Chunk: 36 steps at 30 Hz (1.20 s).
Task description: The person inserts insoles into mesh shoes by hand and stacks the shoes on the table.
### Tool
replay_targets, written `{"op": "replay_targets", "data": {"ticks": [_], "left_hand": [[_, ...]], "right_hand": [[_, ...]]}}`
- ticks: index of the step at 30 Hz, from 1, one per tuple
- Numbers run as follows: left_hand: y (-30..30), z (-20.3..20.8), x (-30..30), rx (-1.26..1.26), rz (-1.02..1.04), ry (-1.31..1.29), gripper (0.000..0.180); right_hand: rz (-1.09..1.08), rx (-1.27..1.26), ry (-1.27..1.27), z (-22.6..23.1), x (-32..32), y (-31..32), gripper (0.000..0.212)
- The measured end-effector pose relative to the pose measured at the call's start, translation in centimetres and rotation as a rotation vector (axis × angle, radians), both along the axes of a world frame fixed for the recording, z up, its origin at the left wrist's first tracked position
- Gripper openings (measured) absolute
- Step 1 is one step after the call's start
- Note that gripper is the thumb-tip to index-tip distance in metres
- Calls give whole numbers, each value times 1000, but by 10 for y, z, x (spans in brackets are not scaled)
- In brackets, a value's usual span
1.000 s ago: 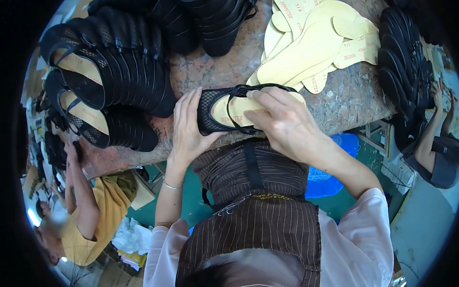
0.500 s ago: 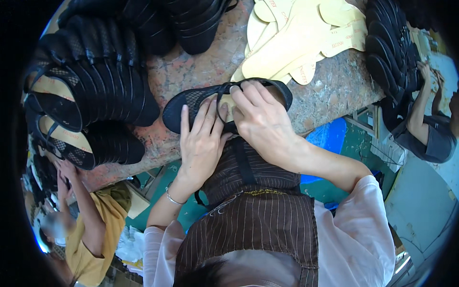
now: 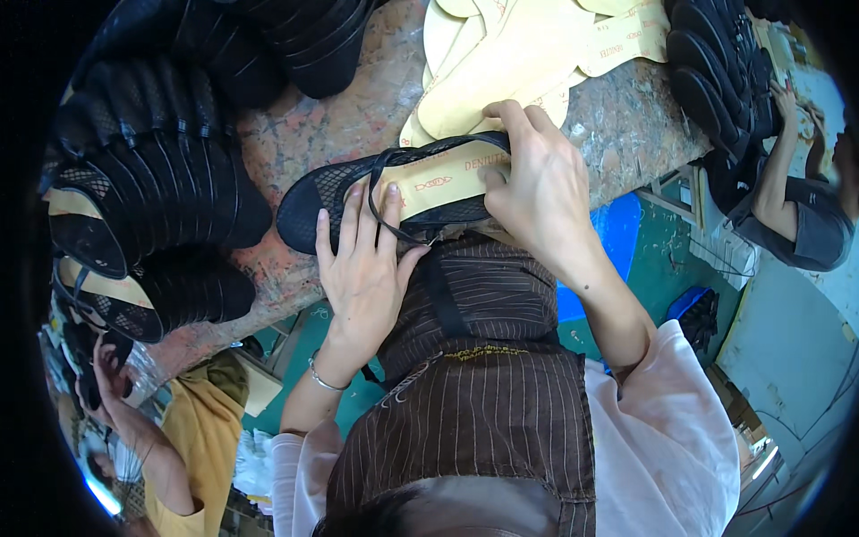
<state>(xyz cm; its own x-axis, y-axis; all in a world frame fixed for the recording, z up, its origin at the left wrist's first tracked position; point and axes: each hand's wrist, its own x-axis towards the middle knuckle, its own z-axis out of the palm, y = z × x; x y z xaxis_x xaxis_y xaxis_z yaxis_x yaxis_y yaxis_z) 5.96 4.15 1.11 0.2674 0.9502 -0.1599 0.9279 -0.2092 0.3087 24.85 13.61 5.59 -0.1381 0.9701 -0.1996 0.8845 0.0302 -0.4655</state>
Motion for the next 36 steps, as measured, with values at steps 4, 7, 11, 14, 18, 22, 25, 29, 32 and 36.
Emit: {"op": "replay_targets", "data": {"ticks": [4, 7, 11, 14, 18, 22, 25, 29, 32, 36], "left_hand": [[-2, -1, 2, -13, 24, -11, 80], [-3, -2, 2, -20, 24, -11, 80], [-4, -3, -1, -17, 17, -7, 79], [-3, -2, -2, -20, 11, -1, 78], [-2, -1, -1, 2, 26, 1, 76], [11, 16, -6, 55, -15, -2, 70], [29, 41, -13, -44, 56, -347, 41], [31, 79, 31, 309, 358, -375, 29], [56, 44, 95, 145, 282, -387, 52], [73, 38, 112, 215, 336, -257, 55]], "right_hand": [[-48, -17, -58, -6, -4, 3, 45], [-83, 19, -69, -8, -5, 3, 44], [-90, 25, -94, -13, -4, 3, 45], [-87, 18, -115, -12, -5, 5, 44], [-85, 21, -113, -11, -6, 10, 37], [-91, 69, -105, -16, 1, 11, 32], [6, 2, -89, -12, 20, 7, 37], [-162, -23, 355, 25, 67, 12, 40], [-324, 377, 291, 12, 106, 53, 22], [-128, 644, -49, -36, 139, 121, 23]]}}
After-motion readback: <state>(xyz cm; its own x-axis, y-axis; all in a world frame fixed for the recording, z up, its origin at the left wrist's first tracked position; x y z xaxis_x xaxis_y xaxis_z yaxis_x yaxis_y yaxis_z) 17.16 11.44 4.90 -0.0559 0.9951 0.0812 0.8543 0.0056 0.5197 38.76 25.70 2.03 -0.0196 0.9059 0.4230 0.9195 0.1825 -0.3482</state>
